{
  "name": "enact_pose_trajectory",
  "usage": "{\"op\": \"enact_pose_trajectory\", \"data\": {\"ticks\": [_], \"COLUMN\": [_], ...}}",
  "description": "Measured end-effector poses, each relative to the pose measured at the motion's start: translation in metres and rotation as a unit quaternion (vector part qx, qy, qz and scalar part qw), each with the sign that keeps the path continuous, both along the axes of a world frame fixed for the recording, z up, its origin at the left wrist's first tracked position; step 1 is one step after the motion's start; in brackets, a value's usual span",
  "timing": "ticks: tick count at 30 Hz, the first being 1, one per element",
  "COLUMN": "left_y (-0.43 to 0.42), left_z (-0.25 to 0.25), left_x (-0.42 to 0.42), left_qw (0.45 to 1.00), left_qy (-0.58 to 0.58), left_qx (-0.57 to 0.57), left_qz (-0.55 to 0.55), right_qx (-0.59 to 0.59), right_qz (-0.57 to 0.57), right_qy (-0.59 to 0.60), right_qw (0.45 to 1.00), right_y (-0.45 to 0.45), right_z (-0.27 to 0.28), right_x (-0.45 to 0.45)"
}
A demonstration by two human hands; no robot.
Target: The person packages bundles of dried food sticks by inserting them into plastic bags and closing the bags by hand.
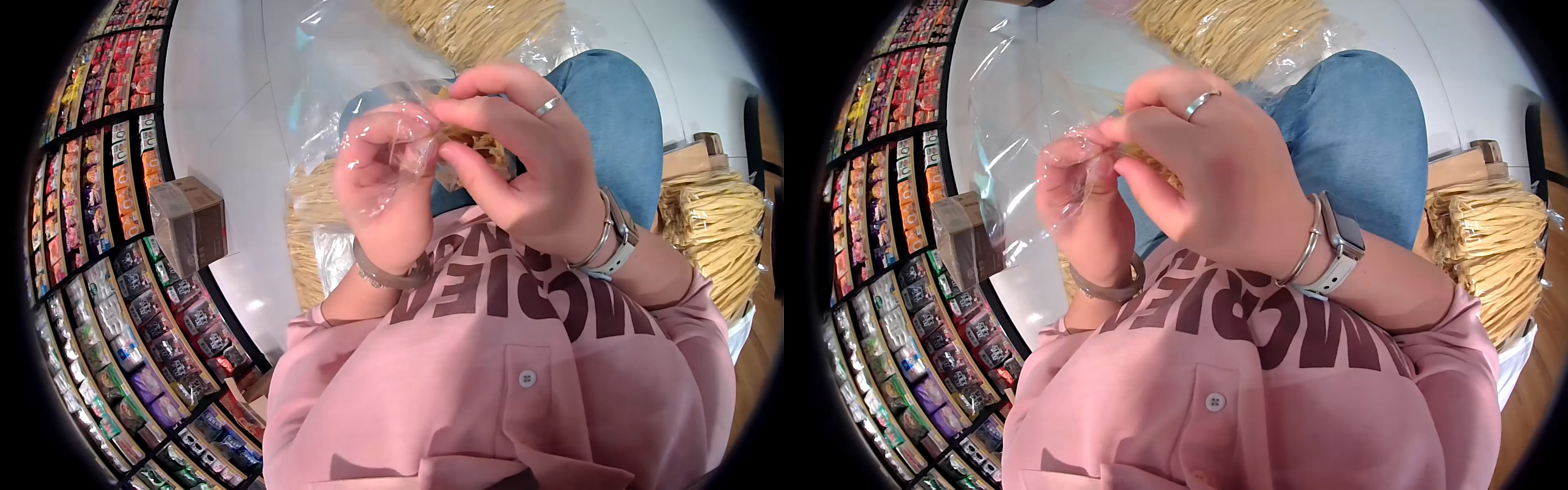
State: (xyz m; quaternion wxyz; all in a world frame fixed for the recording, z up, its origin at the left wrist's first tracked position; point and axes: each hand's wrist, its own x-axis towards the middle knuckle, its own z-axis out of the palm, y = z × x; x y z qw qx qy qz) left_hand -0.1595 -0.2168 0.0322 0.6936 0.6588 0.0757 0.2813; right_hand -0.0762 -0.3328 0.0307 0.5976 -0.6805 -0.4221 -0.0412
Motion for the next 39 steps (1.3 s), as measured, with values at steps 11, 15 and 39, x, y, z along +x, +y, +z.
{"op": "enact_pose_trajectory", "data": {"ticks": [11,15,39], "left_y": [0.002,0.001,0.002], "left_z": [-0.001,0.0,-0.002], "left_x": [0.001,0.001,0.001], "left_qw": [1.0,1.0,0.999], "left_qy": [-0.014,0.0,-0.031], "left_qx": [-0.002,-0.009,0.006], "left_qz": [-0.007,-0.011,-0.045], "right_qx": [0.009,0.074,0.113], "right_qz": [0.015,0.273,0.224], "right_qy": [0.006,0.317,0.373], "right_qw": [1.0,0.905,0.893], "right_y": [-0.001,0.016,0.031], "right_z": [0.002,-0.01,-0.006], "right_x": [0.032,0.068,0.063]}}
